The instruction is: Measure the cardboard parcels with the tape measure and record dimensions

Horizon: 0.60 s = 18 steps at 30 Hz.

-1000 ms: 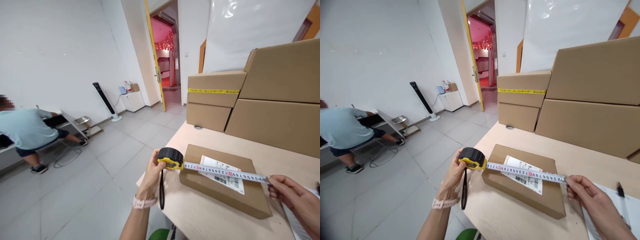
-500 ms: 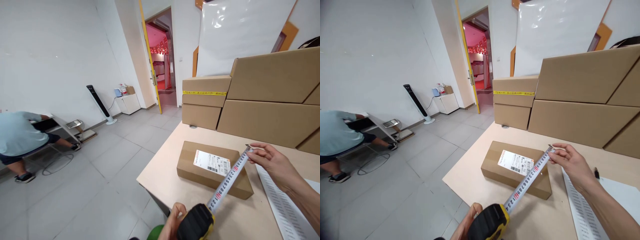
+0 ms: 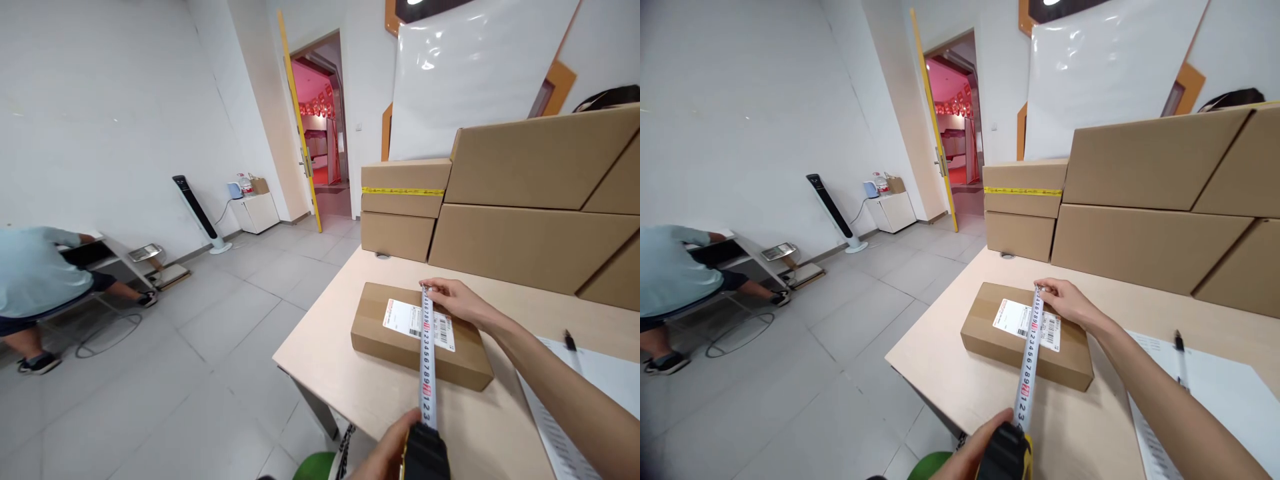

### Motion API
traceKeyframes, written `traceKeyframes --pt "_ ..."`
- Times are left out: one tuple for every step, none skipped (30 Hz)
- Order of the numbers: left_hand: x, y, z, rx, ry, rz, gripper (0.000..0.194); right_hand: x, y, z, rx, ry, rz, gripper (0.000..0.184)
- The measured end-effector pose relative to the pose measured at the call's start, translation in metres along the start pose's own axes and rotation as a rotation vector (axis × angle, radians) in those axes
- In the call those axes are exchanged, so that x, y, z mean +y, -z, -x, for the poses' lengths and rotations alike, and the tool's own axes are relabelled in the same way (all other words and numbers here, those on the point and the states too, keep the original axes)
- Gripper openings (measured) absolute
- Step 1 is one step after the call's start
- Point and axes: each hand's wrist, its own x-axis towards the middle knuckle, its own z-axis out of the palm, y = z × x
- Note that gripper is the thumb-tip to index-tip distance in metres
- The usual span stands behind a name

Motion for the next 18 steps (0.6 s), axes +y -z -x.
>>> traceKeyframes --pt "0.000 -0.001 -0.003 -0.008 -0.004 -0.018 0.067 0.002 -0.001 -0.003 -0.001 0.021 0.050 0.038" --pt "-0.001 -0.001 -0.006 -0.013 -0.005 -0.035 0.067 0.004 -0.002 -0.004 -0.003 0.047 0.100 0.037" --pt "-0.002 -0.001 -0.008 -0.015 -0.001 -0.047 0.065 0.005 -0.003 -0.006 -0.005 0.074 0.149 0.035" --pt "-0.005 -0.001 -0.010 -0.016 0.004 -0.050 0.061 0.006 -0.003 -0.006 -0.007 0.102 0.191 0.033" --pt "-0.008 0.000 -0.012 -0.017 0.006 -0.042 0.057 0.006 -0.003 -0.007 -0.005 0.123 0.223 0.031" --pt "-0.011 0.000 -0.013 -0.020 0.002 -0.026 0.054 0.006 -0.003 -0.007 -0.002 0.135 0.245 0.029" --pt "-0.014 0.000 -0.014 -0.023 -0.006 -0.001 0.054 0.006 -0.003 -0.007 0.001 0.140 0.257 0.028" --pt "-0.017 -0.001 -0.015 -0.022 -0.015 0.024 0.058 0.005 -0.004 -0.007 0.006 0.140 0.261 0.027" --pt "-0.019 -0.001 -0.016 -0.015 -0.022 0.046 0.066 0.004 -0.004 -0.008 0.010 0.136 0.261 0.026" --pt "-0.019 -0.001 -0.016 -0.004 -0.022 0.065 0.076 0.004 -0.004 -0.008 0.015 0.131 0.260 0.026" --pt "-0.019 -0.002 -0.017 0.008 -0.017 0.079 0.085 0.004 -0.004 -0.009 0.022 0.125 0.260 0.026" --pt "-0.017 -0.003 -0.017 0.015 -0.008 0.090 0.093 0.004 -0.004 -0.010 0.030 0.120 0.260 0.027" --pt "-0.015 -0.004 -0.017 0.016 0.001 0.096 0.096 0.004 -0.004 -0.011 0.040 0.115 0.262 0.027" --pt "-0.012 -0.005 -0.018 0.011 0.008 0.098 0.095 0.004 -0.004 -0.011 0.048 0.110 0.262 0.028" --pt "-0.009 -0.005 -0.018 0.002 0.019 0.097 0.091 0.004 -0.004 -0.012 0.055 0.107 0.262 0.028" --pt "-0.006 -0.006 -0.019 -0.007 0.035 0.088 0.086 0.004 -0.004 -0.013 0.060 0.105 0.261 0.028" --pt "-0.004 -0.006 -0.020 -0.017 0.055 0.074 0.083 0.004 -0.004 -0.013 0.062 0.104 0.260 0.028" --pt "-0.003 -0.006 -0.022 -0.029 0.075 0.060 0.083 0.003 -0.003 -0.014 0.061 0.104 0.259 0.027"
